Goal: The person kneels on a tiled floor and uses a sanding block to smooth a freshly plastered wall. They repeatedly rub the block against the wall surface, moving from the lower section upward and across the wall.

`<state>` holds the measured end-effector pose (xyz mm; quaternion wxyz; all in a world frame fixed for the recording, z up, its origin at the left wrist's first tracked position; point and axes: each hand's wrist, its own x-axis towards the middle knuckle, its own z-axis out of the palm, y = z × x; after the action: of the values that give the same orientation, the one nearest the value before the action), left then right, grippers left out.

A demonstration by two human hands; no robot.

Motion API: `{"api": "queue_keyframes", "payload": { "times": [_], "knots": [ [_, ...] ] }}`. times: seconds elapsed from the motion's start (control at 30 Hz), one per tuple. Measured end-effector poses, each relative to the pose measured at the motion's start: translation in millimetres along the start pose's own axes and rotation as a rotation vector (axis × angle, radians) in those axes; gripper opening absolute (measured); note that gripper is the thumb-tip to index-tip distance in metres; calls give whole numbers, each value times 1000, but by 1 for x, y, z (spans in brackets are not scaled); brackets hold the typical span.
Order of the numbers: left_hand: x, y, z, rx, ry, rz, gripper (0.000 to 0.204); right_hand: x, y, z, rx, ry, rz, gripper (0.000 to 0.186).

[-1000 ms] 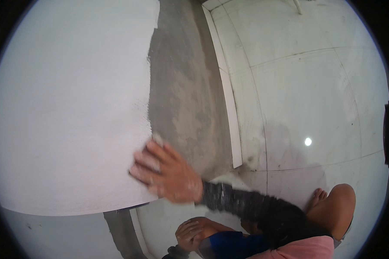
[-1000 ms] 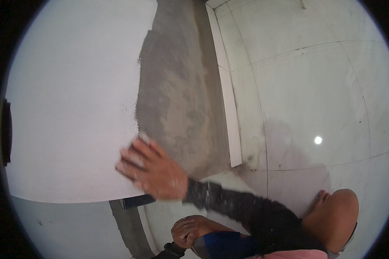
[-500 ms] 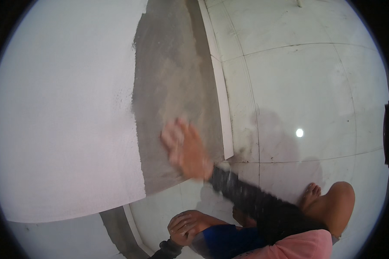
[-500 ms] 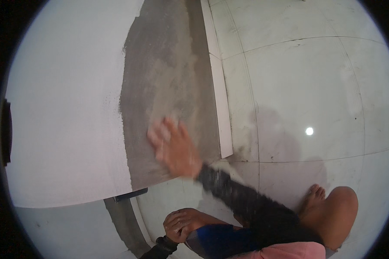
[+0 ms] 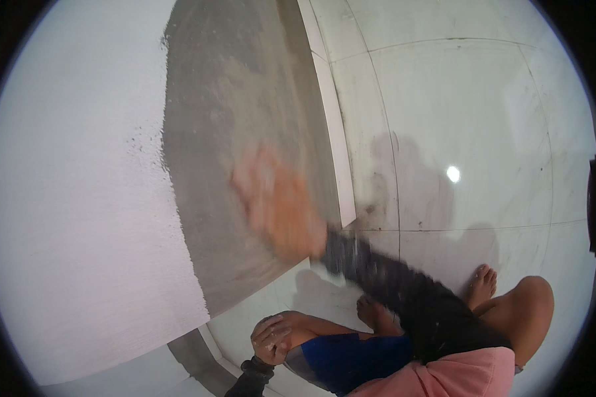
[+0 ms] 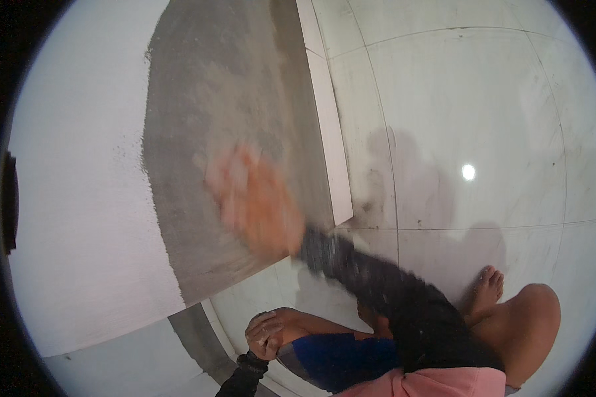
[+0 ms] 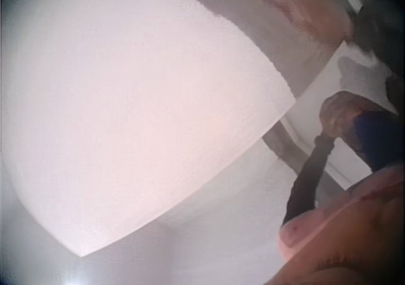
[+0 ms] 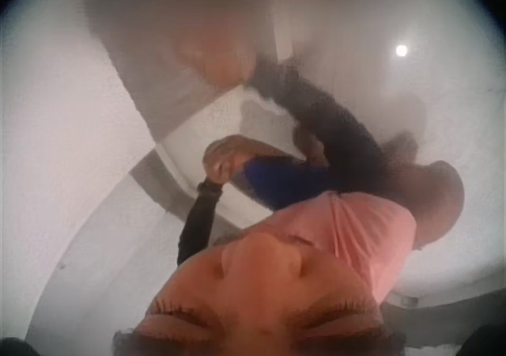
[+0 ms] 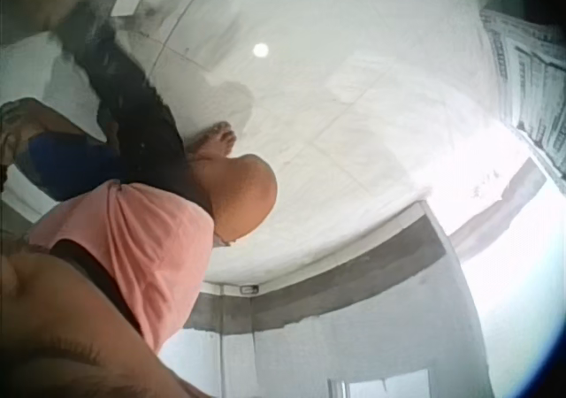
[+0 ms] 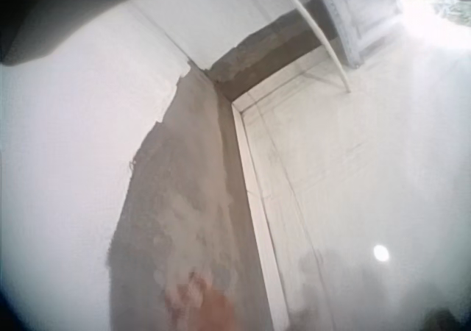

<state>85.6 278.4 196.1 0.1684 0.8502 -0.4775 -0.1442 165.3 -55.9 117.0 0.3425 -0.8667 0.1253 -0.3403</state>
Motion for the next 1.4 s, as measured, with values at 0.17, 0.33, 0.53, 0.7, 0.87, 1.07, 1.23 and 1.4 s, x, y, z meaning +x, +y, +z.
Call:
{"api": "queue_keyframes", "payload": {
  "times": [0.17, 0.33, 0.53, 0.7, 0.87, 1.07, 1.23, 1.4],
  "knots": [
    [-2, 0, -8, 82, -2, 45, 37, 91, 100, 56, 502, 286, 436, 61],
    [26, 1, -25, 5, -44, 11, 38, -45, -38, 8, 478, 58, 378, 63],
    [10, 19, -39, 54, -31, -8, 36, 62, 75, 32, 394, 187, 369, 60],
    [0, 12, -30, 49, 63, -6, 39, 108, 137, 75, 169, 351, 204, 56],
    [24, 9, -39, -3, -4, -4, 39, -35, -15, 30, 432, 176, 380, 59],
    [17, 22, -44, 21, 4, 5, 38, 93, 113, 53, 392, 283, 346, 59],
    [18, 8, -36, -21, 52, 23, 40, 84, 125, 55, 355, 379, 210, 54],
    [30, -5, -37, -45, -1, 89, 41, -61, 21, 39, 555, 181, 538, 57]
  ]
}}
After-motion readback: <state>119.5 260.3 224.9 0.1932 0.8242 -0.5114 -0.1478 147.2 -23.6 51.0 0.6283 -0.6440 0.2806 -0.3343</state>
